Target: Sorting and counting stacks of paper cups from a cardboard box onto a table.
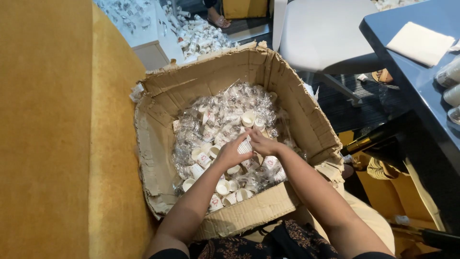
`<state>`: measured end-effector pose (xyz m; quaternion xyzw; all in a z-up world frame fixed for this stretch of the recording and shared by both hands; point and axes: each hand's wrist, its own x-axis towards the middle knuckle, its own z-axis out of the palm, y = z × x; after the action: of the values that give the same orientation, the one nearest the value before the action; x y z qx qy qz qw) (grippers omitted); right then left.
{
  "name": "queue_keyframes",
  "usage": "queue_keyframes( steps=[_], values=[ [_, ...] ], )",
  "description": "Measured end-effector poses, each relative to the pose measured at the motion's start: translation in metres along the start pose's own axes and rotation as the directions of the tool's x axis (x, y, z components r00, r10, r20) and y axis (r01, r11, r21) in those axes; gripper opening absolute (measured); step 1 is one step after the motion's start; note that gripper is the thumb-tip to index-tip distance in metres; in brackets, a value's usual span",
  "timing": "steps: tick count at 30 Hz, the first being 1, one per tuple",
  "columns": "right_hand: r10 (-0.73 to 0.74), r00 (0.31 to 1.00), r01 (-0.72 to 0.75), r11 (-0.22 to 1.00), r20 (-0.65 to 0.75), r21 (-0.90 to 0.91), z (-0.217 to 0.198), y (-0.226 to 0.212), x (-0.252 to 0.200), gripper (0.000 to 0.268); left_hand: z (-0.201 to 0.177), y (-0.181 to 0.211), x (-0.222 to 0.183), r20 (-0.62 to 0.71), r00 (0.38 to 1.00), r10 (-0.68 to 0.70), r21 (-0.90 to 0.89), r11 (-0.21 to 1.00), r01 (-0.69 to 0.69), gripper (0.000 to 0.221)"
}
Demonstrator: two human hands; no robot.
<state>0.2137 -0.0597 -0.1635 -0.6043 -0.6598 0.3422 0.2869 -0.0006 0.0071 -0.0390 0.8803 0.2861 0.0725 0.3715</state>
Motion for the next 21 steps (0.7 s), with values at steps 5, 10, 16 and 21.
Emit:
queue_keyframes(
  steps=[5,10,16,21],
  values=[
    [0.318,0.948,-0.301,0.894,0.004,0.333,-0.067,-0.072,-0.023,0.089,-0.014,0.021,-0.004,-0.072,0.997,0.036,-0.060,0.997,-0.041,0.064],
    [0.695,0.684,-0.556,0.692,0.220,-0.460,-0.036,0.023,-0.024,0.049,-0.025,0.015,-0.003,-0.294,0.952,-0.079,-0.186,0.982,0.024,0.053],
    [0.655,0.747,-0.431,0.608,0.115,-0.667,-0.037,-0.058,-0.026,0.027,-0.023,0.034,-0.010,-0.237,0.971,-0.027,-0.219,0.975,-0.026,0.056],
    [0.419,0.823,-0.534,0.801,-0.383,-0.270,-0.081,-0.096,-0.038,0.031,-0.015,0.010,0.001,-0.240,0.968,0.069,-0.060,0.995,-0.085,0.066]
  ],
)
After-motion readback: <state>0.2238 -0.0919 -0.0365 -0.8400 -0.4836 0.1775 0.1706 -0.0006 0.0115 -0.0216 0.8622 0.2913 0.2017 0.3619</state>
